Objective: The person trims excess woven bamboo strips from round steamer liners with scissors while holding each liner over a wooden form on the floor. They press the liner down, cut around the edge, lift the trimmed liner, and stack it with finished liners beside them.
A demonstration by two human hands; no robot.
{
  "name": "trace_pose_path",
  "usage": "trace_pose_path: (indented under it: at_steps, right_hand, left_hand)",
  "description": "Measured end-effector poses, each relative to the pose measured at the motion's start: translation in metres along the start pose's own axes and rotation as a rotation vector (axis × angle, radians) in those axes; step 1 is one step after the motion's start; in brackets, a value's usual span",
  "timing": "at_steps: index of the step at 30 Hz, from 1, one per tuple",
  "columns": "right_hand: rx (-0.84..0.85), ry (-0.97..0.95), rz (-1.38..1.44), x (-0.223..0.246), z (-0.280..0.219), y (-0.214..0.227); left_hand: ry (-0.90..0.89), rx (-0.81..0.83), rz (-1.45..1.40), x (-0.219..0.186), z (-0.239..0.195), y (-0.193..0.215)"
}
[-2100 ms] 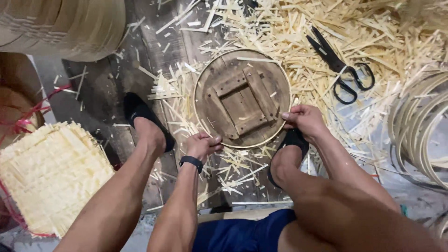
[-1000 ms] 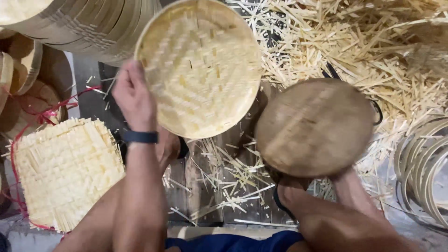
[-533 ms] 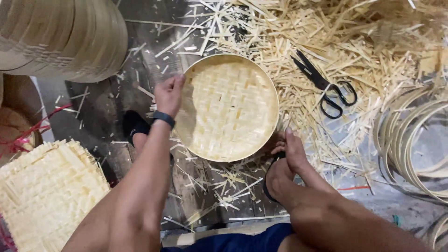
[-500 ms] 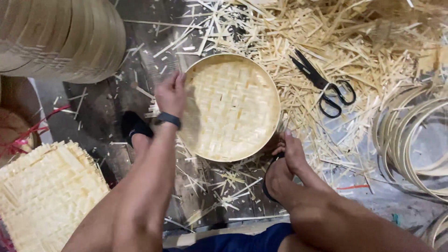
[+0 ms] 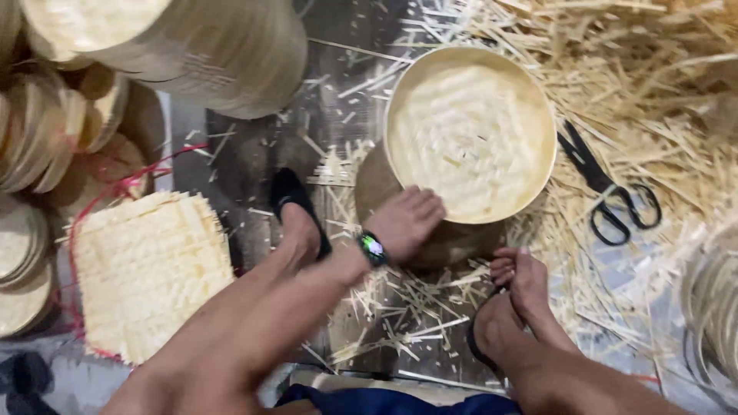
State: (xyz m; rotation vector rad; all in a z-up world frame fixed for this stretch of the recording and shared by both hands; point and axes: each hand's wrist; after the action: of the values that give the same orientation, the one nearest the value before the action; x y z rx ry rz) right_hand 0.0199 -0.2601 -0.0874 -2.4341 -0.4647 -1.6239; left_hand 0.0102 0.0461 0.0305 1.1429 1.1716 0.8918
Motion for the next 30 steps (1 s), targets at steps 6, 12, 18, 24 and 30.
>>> trace_pose_path:
  at_steps: [6, 12, 18, 24, 30]
  right_hand:
    - [-0.007, -0.026, -0.05, -0.003, 0.004, -0.001]
    - [-0.005, -0.03, -0.098, 0.002, 0.004, -0.002]
    - [0.005, -0.054, -0.008, 0.0, 0.004, -0.002]
    - [0.007, -0.072, -0.051, -0.002, 0.004, -0.003]
    - [0.0, -0.068, -0.083, -0.001, 0.004, -0.005]
  left_hand:
    - [-0.099, -0.262, 0.376, 0.143, 0.006, 0.196]
    - [0.198, -0.573, 0.34, 0.287, -0.025, 0.278]
    - [0.246, -0.548, 0.397, 0.307, -0.037, 0.27]
    - [0.504, -0.44, 0.313, 0.343, -0.055, 0.252]
    - [0.427, -0.457, 0.247, 0.33, -0.063, 0.256]
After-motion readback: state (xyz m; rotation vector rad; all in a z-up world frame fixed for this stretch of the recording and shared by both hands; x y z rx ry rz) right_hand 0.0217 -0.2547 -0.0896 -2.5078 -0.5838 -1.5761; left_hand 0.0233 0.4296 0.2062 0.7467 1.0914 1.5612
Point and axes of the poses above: each hand's wrist, its own z-axis towards the middle knuckle, its own y-axis out of the back of the hand, x = y × z, and after that the axes turned 8 degrees about y, right-handed
